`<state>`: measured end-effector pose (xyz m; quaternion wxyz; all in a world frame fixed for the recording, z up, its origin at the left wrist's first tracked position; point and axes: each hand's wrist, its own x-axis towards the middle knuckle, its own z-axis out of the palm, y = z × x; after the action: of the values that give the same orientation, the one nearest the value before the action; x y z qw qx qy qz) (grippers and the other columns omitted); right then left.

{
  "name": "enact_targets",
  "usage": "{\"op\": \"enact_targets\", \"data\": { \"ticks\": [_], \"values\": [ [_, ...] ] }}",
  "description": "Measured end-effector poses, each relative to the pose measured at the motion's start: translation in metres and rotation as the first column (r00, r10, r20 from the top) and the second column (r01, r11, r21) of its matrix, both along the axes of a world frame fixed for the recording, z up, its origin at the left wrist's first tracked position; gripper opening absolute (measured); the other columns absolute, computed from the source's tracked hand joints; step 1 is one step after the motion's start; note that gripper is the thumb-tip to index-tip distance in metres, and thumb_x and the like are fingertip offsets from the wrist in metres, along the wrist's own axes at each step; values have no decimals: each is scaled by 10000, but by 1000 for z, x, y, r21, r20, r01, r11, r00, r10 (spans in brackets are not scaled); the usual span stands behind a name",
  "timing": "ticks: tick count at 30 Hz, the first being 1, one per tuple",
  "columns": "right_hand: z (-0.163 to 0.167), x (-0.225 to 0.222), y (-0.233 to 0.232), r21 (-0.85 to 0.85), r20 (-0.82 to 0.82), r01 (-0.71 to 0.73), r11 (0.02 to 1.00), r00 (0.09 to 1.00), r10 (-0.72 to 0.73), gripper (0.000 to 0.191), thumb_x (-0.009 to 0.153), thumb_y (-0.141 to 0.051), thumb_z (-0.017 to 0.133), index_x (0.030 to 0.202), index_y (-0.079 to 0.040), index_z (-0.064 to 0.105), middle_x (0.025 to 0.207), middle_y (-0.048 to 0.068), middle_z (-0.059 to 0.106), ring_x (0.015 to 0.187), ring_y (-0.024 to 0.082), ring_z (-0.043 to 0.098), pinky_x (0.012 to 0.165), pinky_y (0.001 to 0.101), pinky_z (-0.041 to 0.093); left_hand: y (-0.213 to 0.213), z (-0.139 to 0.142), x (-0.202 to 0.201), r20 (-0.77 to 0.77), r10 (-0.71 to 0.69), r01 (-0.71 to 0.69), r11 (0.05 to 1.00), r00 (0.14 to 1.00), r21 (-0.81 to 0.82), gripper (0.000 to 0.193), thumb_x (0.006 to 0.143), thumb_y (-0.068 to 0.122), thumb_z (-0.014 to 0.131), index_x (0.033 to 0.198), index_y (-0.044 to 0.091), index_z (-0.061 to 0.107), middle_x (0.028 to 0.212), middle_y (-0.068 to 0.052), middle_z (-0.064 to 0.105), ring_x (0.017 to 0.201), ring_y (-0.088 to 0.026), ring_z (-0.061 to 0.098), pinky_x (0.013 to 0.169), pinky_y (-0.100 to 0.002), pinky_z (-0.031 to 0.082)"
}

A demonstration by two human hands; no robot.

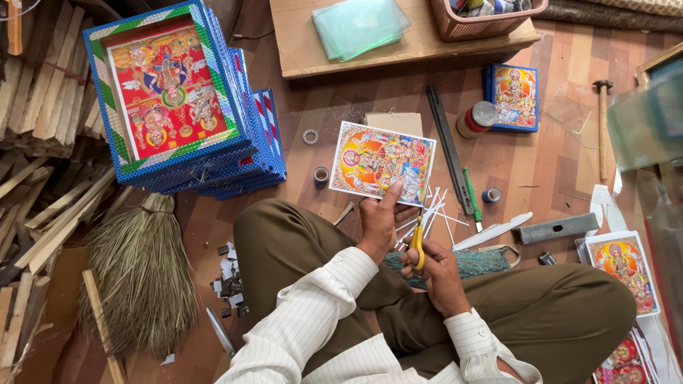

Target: The person sits on the floor and trims a printed deity image with scissors, then places the image into a blue beaded picture frame and folds the frame edges over it to secure it. They handle the frame, image, and a stack of backing boards on the floor.

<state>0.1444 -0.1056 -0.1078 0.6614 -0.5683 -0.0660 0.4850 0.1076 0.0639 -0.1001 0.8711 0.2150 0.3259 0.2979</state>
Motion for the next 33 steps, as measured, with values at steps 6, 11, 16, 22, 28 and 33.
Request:
{"op": "enact_targets", "data": {
  "ticks": [6,11,16,22,28,33],
  "values": [
    [0,-1,1,0,-4,7,1000,1000,-7,418,888,-171,727,1239,49,678,892,108,723,700,153,684,671,282,554,0,0,0,6,-7,7,1000,1000,-4,297,967,170,682,1184,-23,625,1035,-135,739,858,-242,763,714,-383,675],
    [-1,-1,1,-18,16,15,1000,1000,-15,418,886,-171,738,1235,53,685,887,107,726,681,146,675,652,272,545,0,1,0,21,-6,6,1000,1000,3,305,963,168,674,1202,-10,609,1043,-128,732,857,-242,761,706,-383,675],
    [1,-2,2,-29,20,24,999,1000,-23,409,881,-149,747,1232,53,696,879,105,724,676,140,660,640,266,538,0,1,0,13,-8,8,1000,1000,-4,305,962,165,672,1203,-11,607,1049,-125,732,862,-241,764,710,-385,677],
    [6,-5,4,-50,45,38,998,998,-36,401,870,-131,748,1217,63,700,886,92,726,721,125,666,630,266,538,0,-3,1,18,-11,11,1000,1000,-7,300,966,162,678,1196,-21,618,1046,-136,734,856,-245,761,705,-381,672],
    [1,1,3,-22,36,46,999,998,-45,401,881,-139,733,1225,65,691,869,116,731,666,148,654,617,266,531,-1,-4,2,10,-36,36,999,999,-39,304,970,155,669,1198,-40,621,1041,-150,733,852,-257,761,707,-392,673],
    [-4,10,1,41,47,70,997,996,-71,416,918,-144,690,1264,81,644,933,156,764,693,140,663,646,264,535,-12,-7,1,27,-80,81,996,996,-34,316,967,132,643,1216,-58,601,1053,-159,726,866,-277,768,745,-403,678]
  ]
}}
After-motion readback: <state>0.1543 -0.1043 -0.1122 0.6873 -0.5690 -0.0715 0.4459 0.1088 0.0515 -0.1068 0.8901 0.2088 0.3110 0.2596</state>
